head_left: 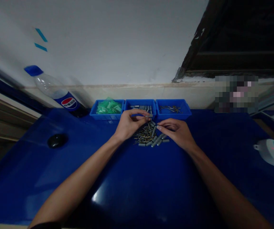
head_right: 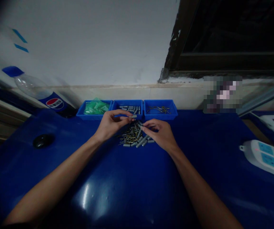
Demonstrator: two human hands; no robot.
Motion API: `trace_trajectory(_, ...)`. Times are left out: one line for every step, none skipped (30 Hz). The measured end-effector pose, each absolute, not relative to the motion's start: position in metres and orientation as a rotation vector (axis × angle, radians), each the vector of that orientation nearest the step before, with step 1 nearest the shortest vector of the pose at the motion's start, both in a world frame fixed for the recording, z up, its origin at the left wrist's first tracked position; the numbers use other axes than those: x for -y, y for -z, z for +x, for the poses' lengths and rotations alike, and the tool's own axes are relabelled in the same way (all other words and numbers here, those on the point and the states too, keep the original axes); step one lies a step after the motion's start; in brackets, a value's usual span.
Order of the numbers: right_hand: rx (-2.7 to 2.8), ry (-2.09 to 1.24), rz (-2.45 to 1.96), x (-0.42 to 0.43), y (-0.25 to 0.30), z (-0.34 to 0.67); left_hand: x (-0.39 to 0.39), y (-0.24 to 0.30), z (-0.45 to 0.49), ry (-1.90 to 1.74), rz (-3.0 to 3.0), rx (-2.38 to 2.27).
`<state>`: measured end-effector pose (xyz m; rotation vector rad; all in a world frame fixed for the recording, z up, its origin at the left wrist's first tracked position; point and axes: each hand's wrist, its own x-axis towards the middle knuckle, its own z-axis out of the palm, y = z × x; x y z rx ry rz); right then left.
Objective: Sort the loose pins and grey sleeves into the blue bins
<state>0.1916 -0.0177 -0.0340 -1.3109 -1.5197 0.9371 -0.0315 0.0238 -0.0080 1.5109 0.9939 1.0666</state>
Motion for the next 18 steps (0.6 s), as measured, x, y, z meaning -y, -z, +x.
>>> trace_trajectory(1.632, -0.809, -1.38, 0.017, 0.034, 0.196, -0.028, 0.009, -0.034, -1.126, 1.492, -1.05)
trace_trajectory(1.741, -0.704, -1.425, 0.016, 0.034, 0.2, -0.031, 0.01, -0.037, -1.176, 1.486, -1.094)
trace_trajectory(1.833, -0.632, -1.448, 0.015, 0.035, 0.204, -0.034, 0.011, -0.04, -1.21, 1.491, -1.126)
trace_trajectory(1.905, -0.594, -1.461, 0.015, 0.037, 0.208, -0.035, 0.011, -0.042, -1.231, 1.504, -1.145)
trace_trajectory(1.956, -0.588, -1.467, 0.014, 0.039, 0.21, -0.036, 0.011, -0.043, -1.236, 1.526, -1.151)
trace_trajectory(1.981, -0.6, -1.474, 0.013, 0.041, 0.211, -0.036, 0.011, -0.043, -1.229, 1.552, -1.147)
trace_trajectory(1.988, -0.625, -1.481, 0.013, 0.043, 0.212, -0.035, 0.01, -0.042, -1.212, 1.582, -1.138)
trace_trajectory(1.981, -0.658, -1.481, 0.013, 0.044, 0.212, -0.034, 0.009, -0.041, -1.189, 1.615, -1.127)
trace_trajectory(1.966, -0.695, -1.473, 0.013, 0.046, 0.211, -0.032, 0.008, -0.04, -1.167, 1.65, -1.116)
trace_trajectory(1.949, -0.729, -1.459, 0.013, 0.047, 0.21, -0.03, 0.007, -0.038, -1.151, 1.683, -1.109)
trace_trajectory(1.933, -0.747, -1.444, 0.013, 0.048, 0.209, -0.028, 0.006, -0.036, -1.141, 1.713, -1.105)
trace_trajectory(1.92, -0.745, -1.433, 0.014, 0.048, 0.208, -0.026, 0.005, -0.035, -1.134, 1.737, -1.1)
trace_trajectory(1.905, -0.725, -1.429, 0.014, 0.049, 0.206, -0.025, 0.005, -0.034, -1.129, 1.754, -1.093)
trace_trajectory(1.884, -0.692, -1.433, 0.014, 0.05, 0.205, -0.024, 0.004, -0.033, -1.122, 1.767, -1.083)
trace_trajectory(1.857, -0.656, -1.443, 0.014, 0.05, 0.204, -0.023, 0.004, -0.033, -1.113, 1.778, -1.072)
trace_trajectory(1.826, -0.632, -1.455, 0.014, 0.051, 0.203, -0.022, 0.003, -0.032, -1.107, 1.789, -1.062)
trace_trajectory(1.79, -0.629, -1.463, 0.013, 0.053, 0.202, -0.022, 0.003, -0.032, -1.102, 1.802, -1.054)
trace_trajectory(1.752, -0.648, -1.468, 0.013, 0.054, 0.202, -0.021, 0.003, -0.032, -1.099, 1.819, -1.048)
